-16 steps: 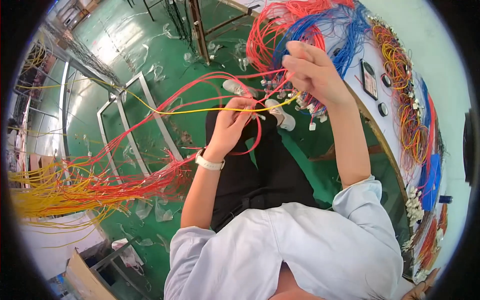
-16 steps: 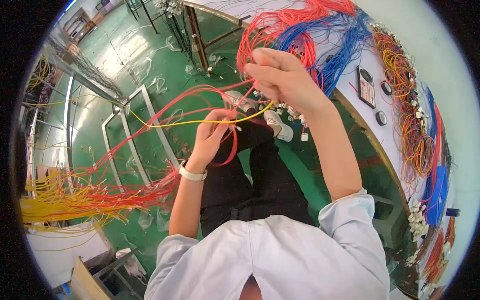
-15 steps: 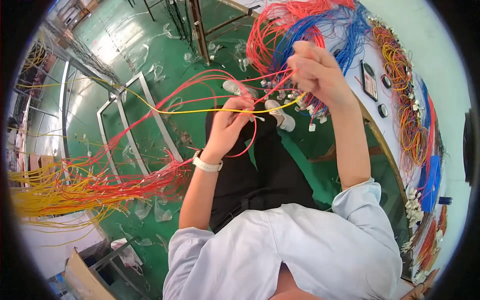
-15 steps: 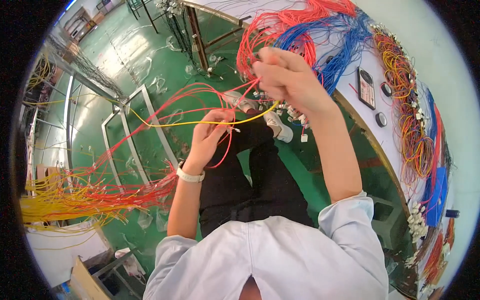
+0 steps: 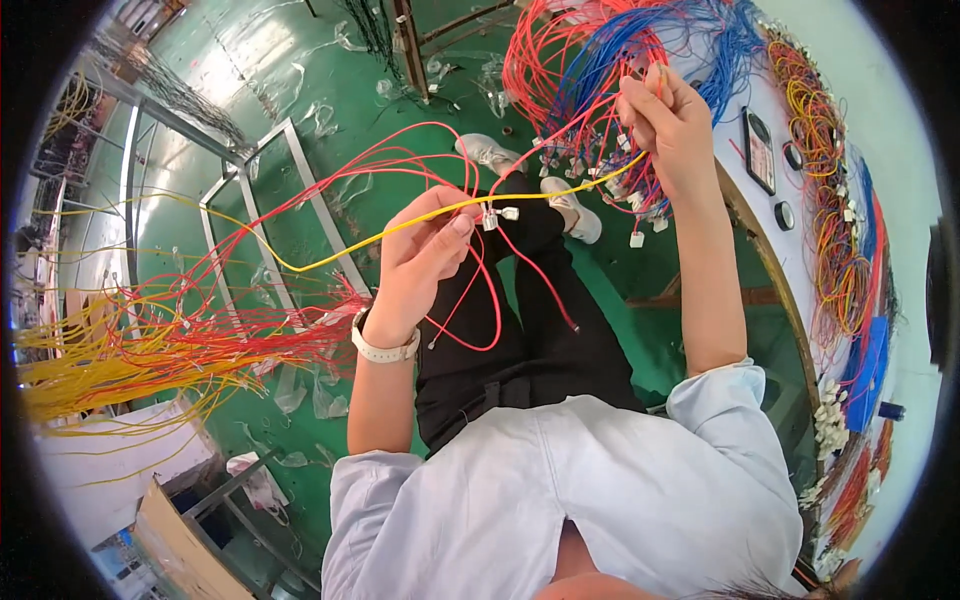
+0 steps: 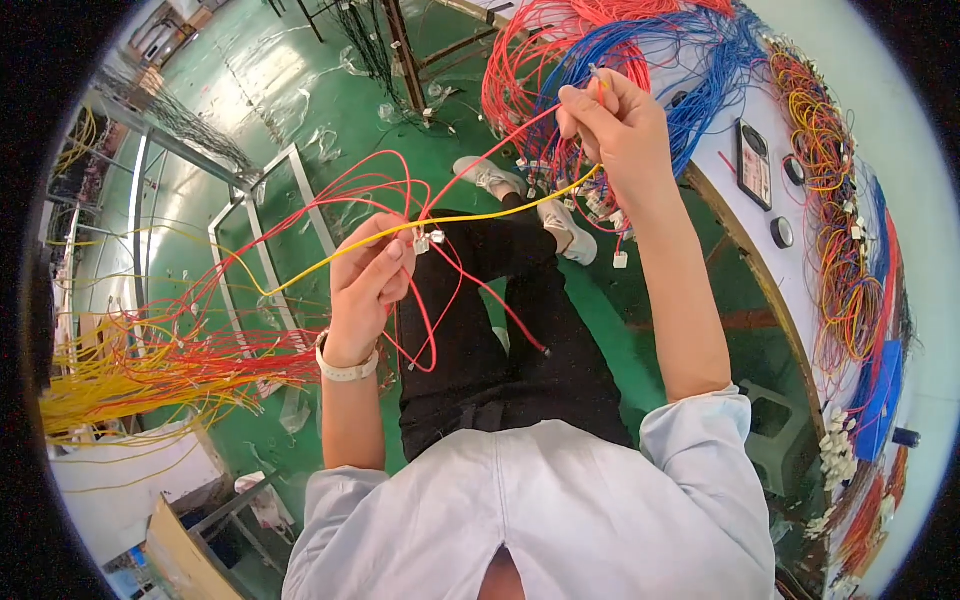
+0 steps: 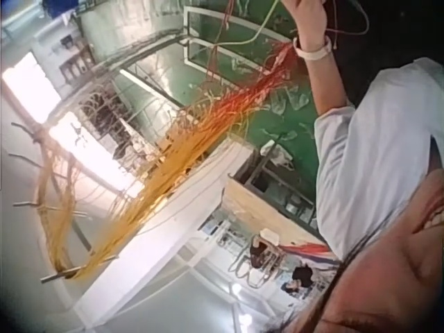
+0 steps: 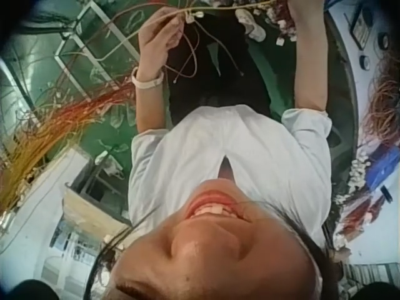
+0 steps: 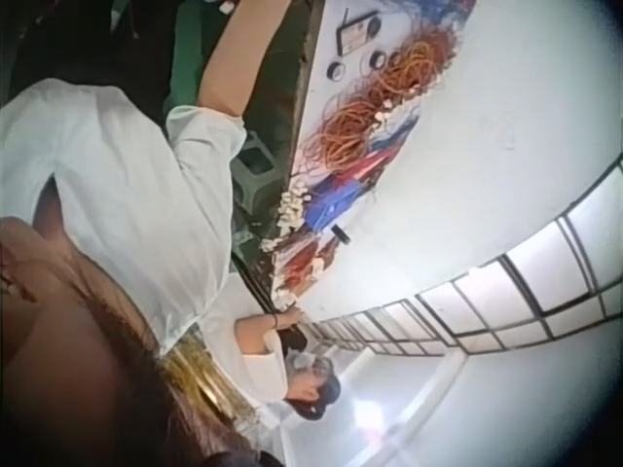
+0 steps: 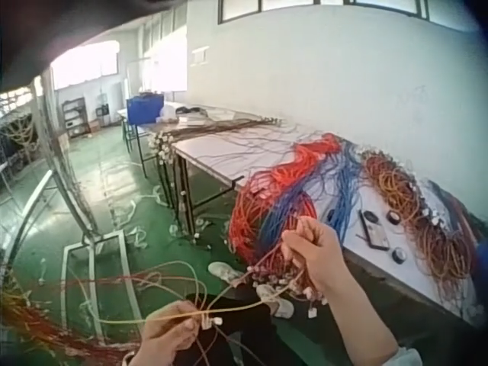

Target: Organizing, bundling, and applying tape to multi-colored electrical wire harnesses on a factory production floor.

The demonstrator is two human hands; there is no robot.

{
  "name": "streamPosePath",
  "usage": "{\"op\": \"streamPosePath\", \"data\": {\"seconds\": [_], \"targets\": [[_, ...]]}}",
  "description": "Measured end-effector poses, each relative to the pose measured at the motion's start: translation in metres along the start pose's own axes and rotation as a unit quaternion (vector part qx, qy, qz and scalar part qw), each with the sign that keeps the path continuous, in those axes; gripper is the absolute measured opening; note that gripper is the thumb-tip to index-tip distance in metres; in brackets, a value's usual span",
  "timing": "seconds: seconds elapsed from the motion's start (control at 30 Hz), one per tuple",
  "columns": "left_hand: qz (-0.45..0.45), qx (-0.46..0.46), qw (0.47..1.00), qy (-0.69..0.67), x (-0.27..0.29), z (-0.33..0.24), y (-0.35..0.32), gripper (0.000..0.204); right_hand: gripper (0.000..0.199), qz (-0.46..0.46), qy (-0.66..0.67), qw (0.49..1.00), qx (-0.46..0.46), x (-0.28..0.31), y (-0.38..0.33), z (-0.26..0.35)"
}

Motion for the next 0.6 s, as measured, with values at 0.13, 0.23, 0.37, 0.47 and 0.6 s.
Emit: {"op": "streamPosePath", "data": {"seconds": [0.13,0.23,0.37,0.47,0.6], "targets": [[-0.021,-0.024,0.998,0.057,0.003,-0.008,-0.001,0.014,0.03,0.035,-0.008,0.999,-0.008,-0.008,-0.004,0.001],[-0.019,-0.03,0.999,0.038,0.003,-0.008,-0.002,0.015,0.03,0.053,-0.007,0.998,-0.02,-0.013,-0.007,-0.001],[-0.019,-0.048,0.998,0.026,0.002,-0.006,-0.001,0.016,0.03,0.077,0.012,0.997,-0.007,-0.021,-0.01,0.002],[-0.035,-0.064,0.996,0.042,0.003,-0.011,0.0,0.017,0.031,0.066,0.0,0.998,-0.009,-0.023,-0.012,0.004],[-0.02,-0.089,0.996,0.01,0.001,-0.017,-0.002,0.017,0.031,0.075,0.016,0.997,-0.015,-0.019,-0.011,0.002]]}}
Point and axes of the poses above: each hand's wrist, its own y-axis towards the middle knuckle, its own x-axis out of the back of the hand, z = x × y, the point moved 10 cm from there along y, towards the middle knuckle, and after that the axes turned 12 degrees about -x, right-handed, at the moved point
